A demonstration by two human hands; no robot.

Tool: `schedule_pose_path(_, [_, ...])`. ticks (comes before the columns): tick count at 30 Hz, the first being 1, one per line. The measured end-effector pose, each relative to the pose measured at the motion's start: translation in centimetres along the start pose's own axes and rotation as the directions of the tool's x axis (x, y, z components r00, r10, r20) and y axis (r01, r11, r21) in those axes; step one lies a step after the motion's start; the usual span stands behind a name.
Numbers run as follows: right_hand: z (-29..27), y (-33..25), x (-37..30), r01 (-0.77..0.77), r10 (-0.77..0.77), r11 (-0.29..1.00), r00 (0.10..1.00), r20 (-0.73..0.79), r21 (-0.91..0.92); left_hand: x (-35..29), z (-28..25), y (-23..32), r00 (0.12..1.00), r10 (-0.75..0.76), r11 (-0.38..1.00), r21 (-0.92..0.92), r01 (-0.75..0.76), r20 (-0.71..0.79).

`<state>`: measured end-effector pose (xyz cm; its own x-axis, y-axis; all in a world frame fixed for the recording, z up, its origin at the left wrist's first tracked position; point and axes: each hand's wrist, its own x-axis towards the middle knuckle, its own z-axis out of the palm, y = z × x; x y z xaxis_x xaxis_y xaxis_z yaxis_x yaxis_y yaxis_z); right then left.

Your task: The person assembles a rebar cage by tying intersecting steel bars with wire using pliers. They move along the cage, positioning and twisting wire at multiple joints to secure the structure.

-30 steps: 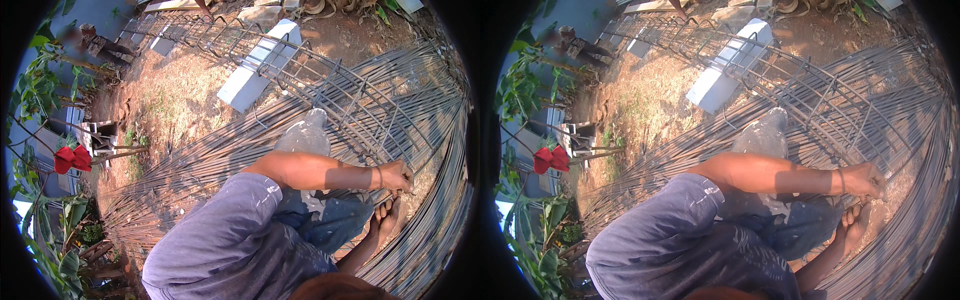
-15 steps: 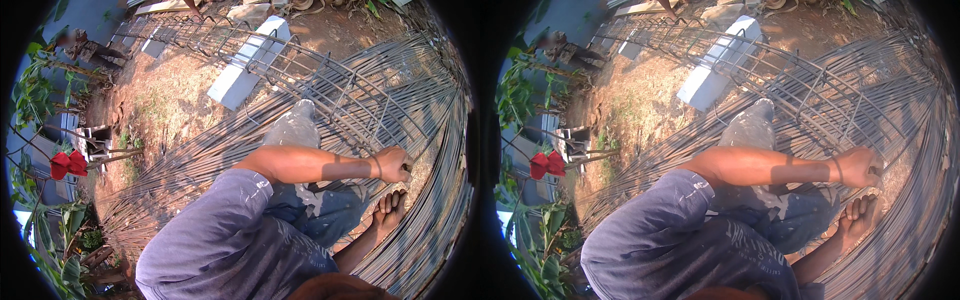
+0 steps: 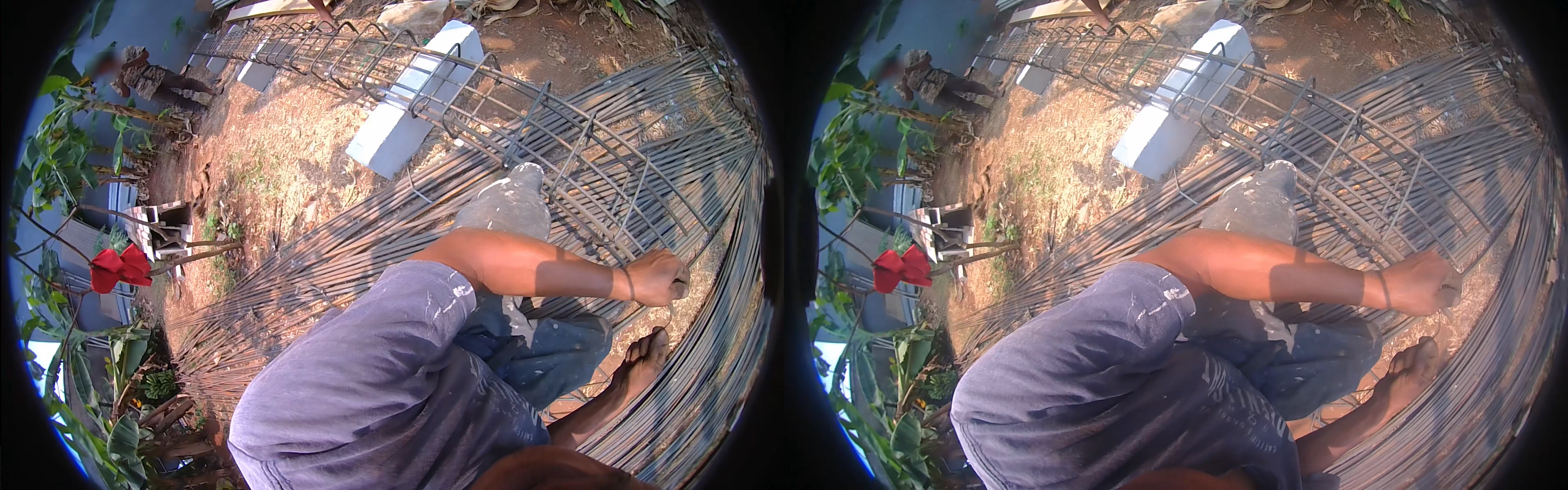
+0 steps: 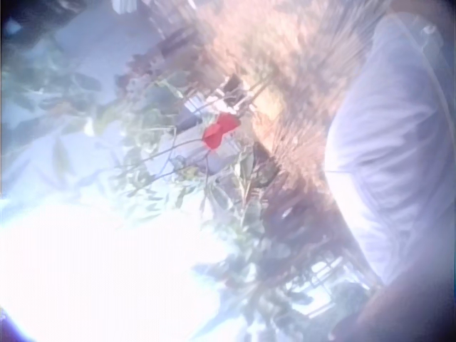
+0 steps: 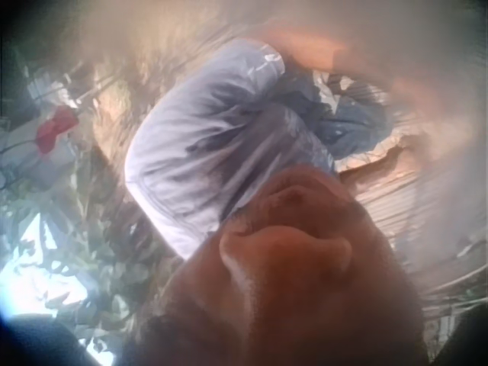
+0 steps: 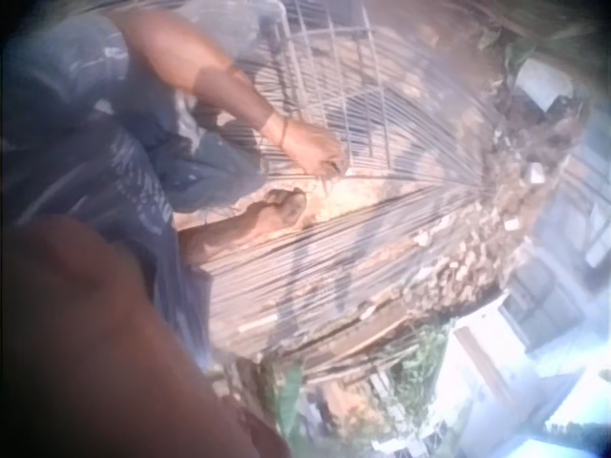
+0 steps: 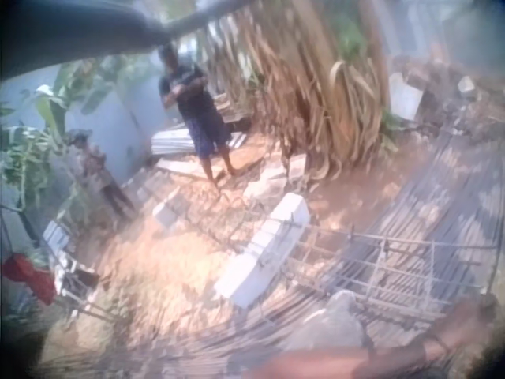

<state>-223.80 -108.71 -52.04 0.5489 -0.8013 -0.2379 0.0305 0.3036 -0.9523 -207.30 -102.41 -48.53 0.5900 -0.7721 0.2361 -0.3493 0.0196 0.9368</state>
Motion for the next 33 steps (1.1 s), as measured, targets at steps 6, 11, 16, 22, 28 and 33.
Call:
schedule_pose_path(6, [0.7,-0.3,0.9,-0.019,0.008,0.997,0.988,-0.151,-0.068,0.4,1.3,-0.3,0.997,0.003,0.967,-0.253,0.016,0.075])
schedule_pose_path(11, [3.2,-0.4,2.5,-0.014,-0.035,0.99,0.941,-0.338,-0.143,1.6,3.8,-0.6,0.966,-0.207,0.935,-0.322,0.148,-0.158])
schedule_pose_path(16, [9.5,-1.7,1.5,-0.116,0.091,0.989,0.967,-0.237,-0.092,3.7,3.4,-0.6,0.871,-0.355,0.887,-0.417,0.199,-0.339])
schedule_pose_path(22, [14.4,-6.7,0.0,-0.225,0.18,0.946,0.963,-0.199,-0.235,2.2,-3.3,4.1,0.681,-0.612,0.718,-0.643,0.267,-0.401])
schedule_pose_path(28, [8.6,-8.9,-7.1,-0.272,0.433,0.703,0.897,0.092,-0.657,-9.5,-2.6,5.1,0.5,-0.865,0.212,-0.869,0.447,0.046])
schedule_pose_path(33, [4.7,-16.5,-18.7,-0.027,0.598,0.481,0.741,0.306,-0.876,-19.6,0.0,16.5,0.094,-0.96,-0.212,-0.902,0.376,0.264])
